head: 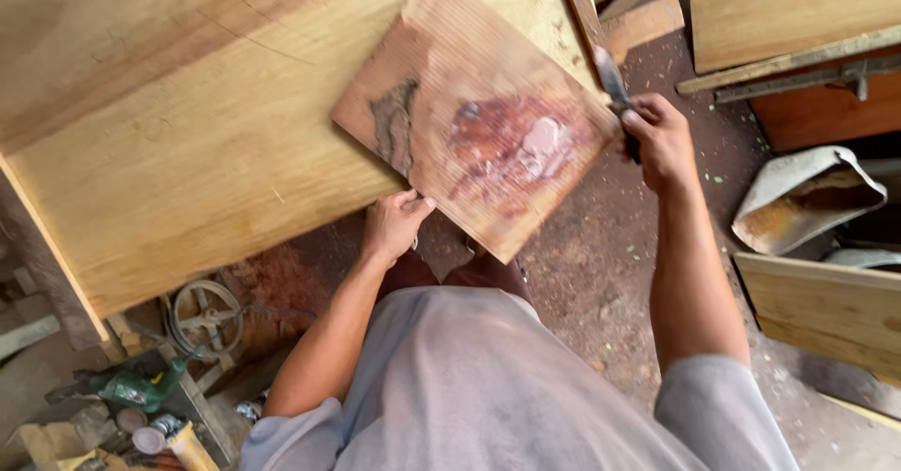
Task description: The person hammers nails into a wooden board to secure a frame. They then use a putty knife to apply a pink filler paste to the wood surface, spreading it over the grain and joints.
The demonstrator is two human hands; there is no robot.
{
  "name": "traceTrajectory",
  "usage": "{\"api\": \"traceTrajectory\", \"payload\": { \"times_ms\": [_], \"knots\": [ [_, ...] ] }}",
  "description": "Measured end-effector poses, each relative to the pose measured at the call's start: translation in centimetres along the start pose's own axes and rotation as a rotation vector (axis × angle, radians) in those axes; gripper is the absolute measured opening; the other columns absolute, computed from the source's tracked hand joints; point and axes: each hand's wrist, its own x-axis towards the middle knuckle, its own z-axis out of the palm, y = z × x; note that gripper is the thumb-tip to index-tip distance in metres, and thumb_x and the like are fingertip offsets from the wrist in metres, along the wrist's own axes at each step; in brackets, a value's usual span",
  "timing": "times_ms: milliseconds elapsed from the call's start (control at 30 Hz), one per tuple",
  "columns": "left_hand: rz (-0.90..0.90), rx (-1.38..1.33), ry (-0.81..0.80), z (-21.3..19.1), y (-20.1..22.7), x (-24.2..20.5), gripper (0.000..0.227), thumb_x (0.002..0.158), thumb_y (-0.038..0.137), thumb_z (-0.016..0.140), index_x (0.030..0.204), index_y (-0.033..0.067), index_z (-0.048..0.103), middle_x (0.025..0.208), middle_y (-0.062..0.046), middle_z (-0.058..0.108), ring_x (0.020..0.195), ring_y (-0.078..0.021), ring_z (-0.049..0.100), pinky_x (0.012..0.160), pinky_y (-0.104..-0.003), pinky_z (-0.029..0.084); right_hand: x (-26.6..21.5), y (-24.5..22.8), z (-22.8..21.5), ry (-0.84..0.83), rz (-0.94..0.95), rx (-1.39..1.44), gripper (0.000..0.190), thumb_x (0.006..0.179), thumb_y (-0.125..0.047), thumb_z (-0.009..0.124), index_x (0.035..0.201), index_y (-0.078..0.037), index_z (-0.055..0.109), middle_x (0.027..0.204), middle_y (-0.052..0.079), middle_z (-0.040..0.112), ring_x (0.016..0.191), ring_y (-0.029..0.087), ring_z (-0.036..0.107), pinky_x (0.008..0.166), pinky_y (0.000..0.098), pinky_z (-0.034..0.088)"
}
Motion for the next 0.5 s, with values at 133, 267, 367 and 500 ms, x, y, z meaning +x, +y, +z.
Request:
{"api": "traceTrajectory", "payload": {
  "times_ms": [133,267,367,500],
  "knots": [
    [0.289,0.722,0.253,-8.2,4.0,3.7,0.05,0.098,0.029,0.074,0.133,-0.0046,0.063,0.123,-0.027,0.068,0.112,-0.0396,0.068,0.1,-0.049,0.051,-2.9,1.8,-0.1,0.149,0.006,0.225,0.013,0.109,-0.008,0.061,0.121,-0.004,0.057,0.095,0.007,0.066,0.063,0.015,0.062,0.053,0.0297,0.051],
    [0.391,0.769,0.121,-11.8,5.7,11.0,0.065,0.092,0.032,0.075,0.141,-0.0065,0.055,0.133,-0.027,0.062,0.123,-0.0403,0.059,0.11,-0.049,0.045,-5.9,3.4,3.4,0.32,0.134,0.295,0.013,0.104,-0.009,0.056,0.117,-0.01,0.057,0.107,0.005,0.076,0.057,0.014,0.06,0.049,0.0284,0.051],
    [0.364,0.76,-0.075,-11.2,5.1,14.3,0.076,0.091,0.036,0.076,0.145,-0.0087,0.048,0.137,-0.029,0.055,0.125,-0.043,0.052,0.106,-0.054,0.041,-8.0,4.8,5.4,0.376,0.122,0.397,0.01,0.108,-0.009,0.056,0.117,-0.011,0.057,0.105,0.007,0.073,0.056,0.014,0.059,0.048,0.028,0.049],
    [0.285,0.682,-0.164,-12.3,3.7,14.3,0.075,0.092,0.043,0.073,0.143,-0.0077,0.05,0.134,-0.028,0.057,0.126,-0.0387,0.056,0.109,-0.048,0.046,-8.0,3.4,6.7,0.407,0.152,0.368,0.009,0.108,-0.009,0.056,0.117,-0.012,0.058,0.101,0.005,0.071,0.056,0.013,0.057,0.047,0.0259,0.046]
  ]
}}
